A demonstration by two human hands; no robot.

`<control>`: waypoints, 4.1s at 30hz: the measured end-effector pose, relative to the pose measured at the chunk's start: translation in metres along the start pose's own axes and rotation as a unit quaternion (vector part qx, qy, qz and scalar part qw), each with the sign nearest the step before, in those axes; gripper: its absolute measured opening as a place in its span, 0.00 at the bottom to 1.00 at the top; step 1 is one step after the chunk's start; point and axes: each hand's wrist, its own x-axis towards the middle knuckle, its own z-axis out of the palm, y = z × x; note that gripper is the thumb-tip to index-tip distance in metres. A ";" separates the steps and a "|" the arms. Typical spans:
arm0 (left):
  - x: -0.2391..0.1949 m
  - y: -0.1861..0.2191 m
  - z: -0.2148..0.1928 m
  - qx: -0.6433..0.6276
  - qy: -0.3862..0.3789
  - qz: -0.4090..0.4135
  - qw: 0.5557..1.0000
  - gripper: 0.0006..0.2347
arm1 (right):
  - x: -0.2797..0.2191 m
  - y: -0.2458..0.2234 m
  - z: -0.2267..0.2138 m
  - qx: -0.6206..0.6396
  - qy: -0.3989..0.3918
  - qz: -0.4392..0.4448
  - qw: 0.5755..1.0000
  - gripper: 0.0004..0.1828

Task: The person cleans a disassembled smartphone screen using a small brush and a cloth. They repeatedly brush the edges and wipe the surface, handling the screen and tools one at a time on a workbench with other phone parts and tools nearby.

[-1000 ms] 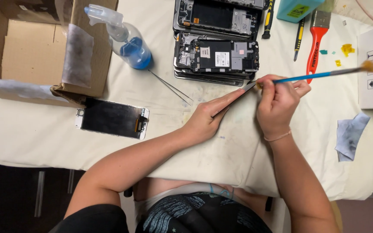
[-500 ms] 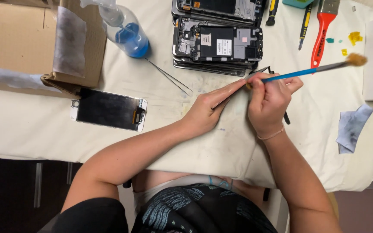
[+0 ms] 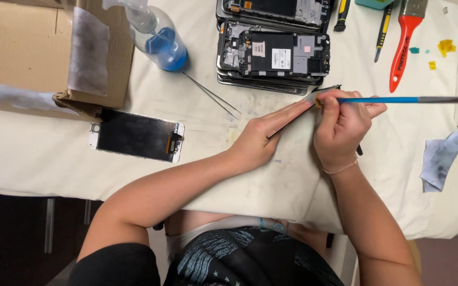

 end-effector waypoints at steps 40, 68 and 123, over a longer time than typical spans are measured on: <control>0.003 0.000 0.003 0.023 0.018 0.020 0.999 0.17 | -0.013 -0.034 0.014 0.015 -0.021 -0.066 0.998 0.12; 0.003 -0.011 0.001 0.003 0.008 0.022 1.000 0.22 | -0.029 -0.046 0.017 0.085 -0.063 -0.061 0.993 0.14; 0.008 0.015 -0.005 -0.018 -0.001 -0.025 1.000 0.17 | 0.011 0.048 0.004 0.069 0.027 0.071 0.995 0.17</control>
